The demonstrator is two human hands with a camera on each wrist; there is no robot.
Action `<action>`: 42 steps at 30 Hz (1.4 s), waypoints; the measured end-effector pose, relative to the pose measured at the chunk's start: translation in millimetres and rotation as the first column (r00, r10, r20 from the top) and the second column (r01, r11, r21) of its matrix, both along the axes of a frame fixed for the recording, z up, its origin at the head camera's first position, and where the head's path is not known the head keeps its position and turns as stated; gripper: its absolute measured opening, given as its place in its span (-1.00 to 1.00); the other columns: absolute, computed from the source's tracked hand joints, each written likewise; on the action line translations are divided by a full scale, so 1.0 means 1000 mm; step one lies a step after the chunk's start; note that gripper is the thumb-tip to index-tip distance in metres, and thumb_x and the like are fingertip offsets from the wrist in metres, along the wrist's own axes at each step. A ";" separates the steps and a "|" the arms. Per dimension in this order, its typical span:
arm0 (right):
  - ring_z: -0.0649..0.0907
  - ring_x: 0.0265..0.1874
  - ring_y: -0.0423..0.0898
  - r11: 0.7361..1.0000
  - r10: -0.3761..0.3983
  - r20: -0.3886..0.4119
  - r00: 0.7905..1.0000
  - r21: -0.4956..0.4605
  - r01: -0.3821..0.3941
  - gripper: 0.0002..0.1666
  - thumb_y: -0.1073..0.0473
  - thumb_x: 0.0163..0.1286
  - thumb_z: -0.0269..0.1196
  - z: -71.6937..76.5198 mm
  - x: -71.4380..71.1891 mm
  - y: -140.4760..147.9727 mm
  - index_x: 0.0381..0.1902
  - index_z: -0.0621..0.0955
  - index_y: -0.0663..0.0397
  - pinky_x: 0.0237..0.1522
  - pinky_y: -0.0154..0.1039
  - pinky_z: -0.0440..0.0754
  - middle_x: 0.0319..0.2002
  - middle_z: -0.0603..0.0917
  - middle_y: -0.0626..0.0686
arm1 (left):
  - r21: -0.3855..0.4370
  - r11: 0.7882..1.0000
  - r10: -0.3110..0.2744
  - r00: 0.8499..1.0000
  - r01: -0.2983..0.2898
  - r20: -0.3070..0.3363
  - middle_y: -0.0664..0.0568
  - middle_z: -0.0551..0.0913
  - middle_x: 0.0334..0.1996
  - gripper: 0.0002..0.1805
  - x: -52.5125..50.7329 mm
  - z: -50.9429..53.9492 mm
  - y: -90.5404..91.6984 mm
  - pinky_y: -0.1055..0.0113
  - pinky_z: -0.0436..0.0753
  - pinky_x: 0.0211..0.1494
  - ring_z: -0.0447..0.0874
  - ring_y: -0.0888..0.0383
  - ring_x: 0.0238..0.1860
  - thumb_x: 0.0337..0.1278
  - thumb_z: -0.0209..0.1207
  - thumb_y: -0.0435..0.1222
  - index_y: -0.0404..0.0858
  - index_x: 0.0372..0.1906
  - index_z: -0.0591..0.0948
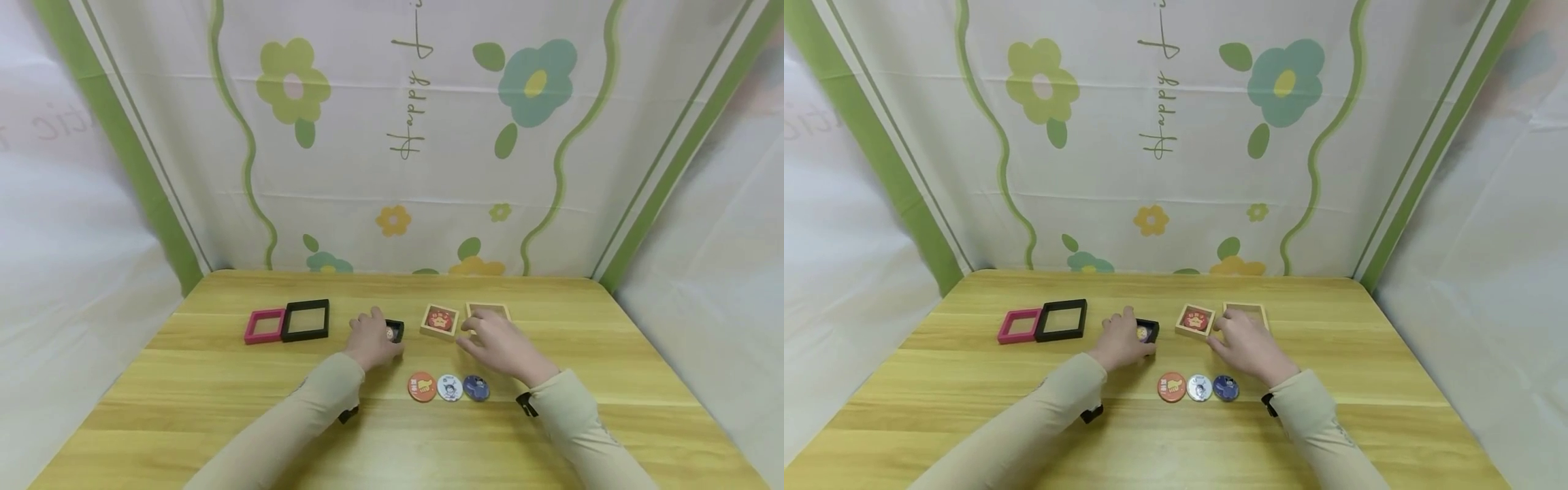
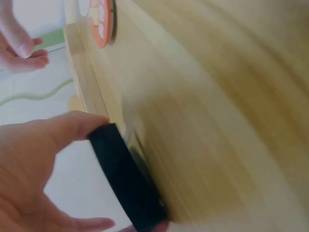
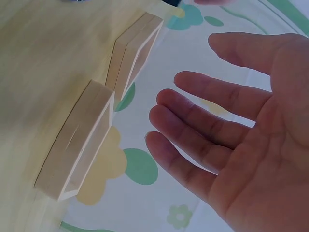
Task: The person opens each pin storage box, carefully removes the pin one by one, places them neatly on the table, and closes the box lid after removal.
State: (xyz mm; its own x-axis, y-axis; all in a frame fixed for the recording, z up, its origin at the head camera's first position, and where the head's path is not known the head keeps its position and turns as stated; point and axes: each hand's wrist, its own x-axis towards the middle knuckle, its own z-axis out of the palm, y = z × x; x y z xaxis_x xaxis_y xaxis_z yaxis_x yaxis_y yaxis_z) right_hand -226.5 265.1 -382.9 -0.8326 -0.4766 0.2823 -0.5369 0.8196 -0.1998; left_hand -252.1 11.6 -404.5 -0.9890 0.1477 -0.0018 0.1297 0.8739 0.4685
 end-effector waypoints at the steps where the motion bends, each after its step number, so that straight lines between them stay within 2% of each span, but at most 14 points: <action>1: 0.64 -0.11 0.13 1.000 0.002 -0.001 1.000 0.000 -0.002 -0.68 0.09 0.35 0.33 0.000 0.000 0.000 -0.15 0.70 0.29 -0.03 0.05 0.61 -0.13 0.67 0.19 | 0.036 0.999 0.000 1.000 0.000 0.002 -0.45 0.44 -0.01 -0.03 -0.001 -0.001 -0.002 -0.08 0.56 -0.01 0.38 -0.34 0.04 -0.01 0.44 -0.01 -0.51 0.31 0.24; 5: 0.65 -0.23 0.05 1.000 0.005 0.006 1.000 -0.004 -0.005 -0.68 0.10 0.34 0.34 0.000 0.001 -0.001 -0.15 0.70 0.28 -0.15 -0.02 0.64 -0.19 0.66 0.16 | 0.181 0.984 -0.008 1.000 0.006 0.006 -0.42 0.44 0.06 0.06 0.002 0.001 -0.010 -0.06 0.59 -0.03 0.39 -0.28 0.05 -0.05 0.46 -0.05 -0.46 0.43 0.14; 7: 0.64 -0.27 0.01 1.000 0.004 0.002 1.000 -0.005 -0.004 -0.69 0.10 0.33 0.35 0.000 0.001 -0.002 -0.16 0.70 0.28 -0.20 -0.05 0.65 -0.22 0.65 0.15 | 0.240 0.970 -0.019 1.000 0.018 0.001 -0.37 0.47 0.02 0.06 0.005 0.003 -0.013 0.01 0.62 -0.11 0.46 -0.20 -0.03 -0.05 0.46 -0.07 -0.43 0.44 0.14; 11: 0.62 -0.29 -0.01 1.000 0.011 -0.035 0.999 -0.005 -0.011 -0.70 0.09 0.33 0.35 0.001 0.002 -0.003 -0.18 0.70 0.26 -0.20 -0.06 0.64 -0.25 0.65 0.12 | 0.360 0.931 -0.047 0.999 0.053 -0.024 -0.27 0.51 -0.04 0.01 0.014 0.009 -0.019 0.16 0.64 -0.20 0.55 -0.04 -0.18 -0.04 0.45 -0.10 -0.38 0.43 0.16; 15: 0.63 -0.27 -0.01 0.999 0.034 -0.090 0.995 -0.004 -0.035 -0.71 0.08 0.32 0.36 0.003 0.003 -0.006 -0.20 0.71 0.24 -0.18 -0.07 0.64 -0.26 0.66 0.09 | 0.429 0.898 -0.070 0.993 0.102 -0.090 -0.23 0.55 0.02 -0.05 0.024 0.011 -0.022 0.23 0.63 -0.19 0.59 0.03 -0.17 -0.01 0.45 -0.10 -0.33 0.41 0.20; 20: 0.64 -0.26 -0.06 0.997 0.069 -0.136 0.988 -0.037 -0.075 -0.78 0.12 0.30 0.37 0.008 0.007 -0.012 -0.21 0.71 0.17 -0.18 -0.11 0.64 -0.26 0.67 0.02 | 0.466 0.870 -0.088 0.982 0.159 -0.169 -0.26 0.53 0.10 -0.07 0.036 0.012 -0.020 0.24 0.65 -0.11 0.59 -0.02 -0.04 -0.04 0.48 -0.13 -0.31 0.38 0.24; 23: 0.64 -0.26 -0.08 0.993 0.088 -0.156 0.984 -0.069 -0.100 -0.76 0.13 0.28 0.40 0.011 0.011 -0.017 -0.17 0.69 0.15 -0.19 -0.13 0.65 -0.25 0.66 0.00 | 0.475 0.863 -0.096 0.979 0.171 -0.178 -0.26 0.53 0.11 -0.07 0.042 0.013 -0.018 0.29 0.65 -0.11 0.59 -0.03 -0.01 -0.05 0.48 -0.13 -0.30 0.38 0.24; 26: 0.65 -0.21 -0.06 0.984 0.121 -0.151 0.981 -0.110 -0.139 -0.58 0.08 0.22 0.45 0.013 0.016 -0.023 -0.04 0.65 0.19 -0.16 -0.12 0.64 -0.18 0.66 0.03 | 0.479 0.861 -0.103 0.980 0.173 -0.169 -0.25 0.54 0.10 -0.06 0.047 0.016 -0.014 0.34 0.65 -0.16 0.60 -0.01 -0.03 -0.05 0.48 -0.10 -0.31 0.38 0.24; 30: 0.63 -0.07 -0.01 0.969 0.178 -0.126 0.976 -0.151 -0.197 -0.20 -0.07 0.11 0.51 0.012 0.021 -0.032 0.18 0.52 0.25 -0.05 -0.11 0.63 0.05 0.60 0.12 | 0.499 0.849 -0.110 0.982 0.174 -0.155 -0.23 0.55 0.09 -0.06 0.053 0.021 -0.007 0.38 0.64 -0.21 0.60 0.04 -0.07 -0.05 0.47 -0.09 -0.31 0.39 0.24; 34: 0.57 0.08 0.06 0.955 0.193 -0.149 0.970 -0.197 -0.220 0.03 -0.14 0.00 0.56 0.006 0.025 -0.042 0.29 0.42 0.29 0.06 -0.06 0.58 0.20 0.50 0.19 | 0.514 0.842 -0.103 0.984 0.166 -0.148 -0.20 0.56 0.09 -0.07 0.056 0.026 -0.001 0.38 0.64 -0.22 0.61 0.09 -0.10 -0.03 0.45 -0.08 -0.33 0.38 0.24; 38: 0.50 0.18 0.08 0.948 0.144 -0.177 0.974 -0.256 -0.187 0.10 -0.10 -0.06 0.60 0.000 0.027 -0.048 0.33 0.38 0.29 0.13 -0.03 0.53 0.24 0.46 0.21 | 0.520 0.841 -0.095 0.986 0.152 -0.134 -0.18 0.56 0.09 -0.08 0.058 0.030 0.003 0.33 0.64 -0.18 0.59 0.08 -0.08 -0.01 0.44 -0.06 -0.32 0.38 0.25; 42: 0.54 0.09 0.02 0.926 0.124 -0.158 0.980 -0.336 -0.172 0.04 -0.03 -0.02 0.59 -0.005 0.027 -0.051 0.32 0.37 0.27 -0.07 -0.18 0.64 0.24 0.46 0.20 | 0.542 0.826 -0.114 0.988 0.154 -0.106 -0.18 0.55 0.12 -0.07 0.059 0.032 0.003 0.28 0.64 -0.12 0.60 0.06 -0.03 0.00 0.43 -0.02 -0.27 0.39 0.25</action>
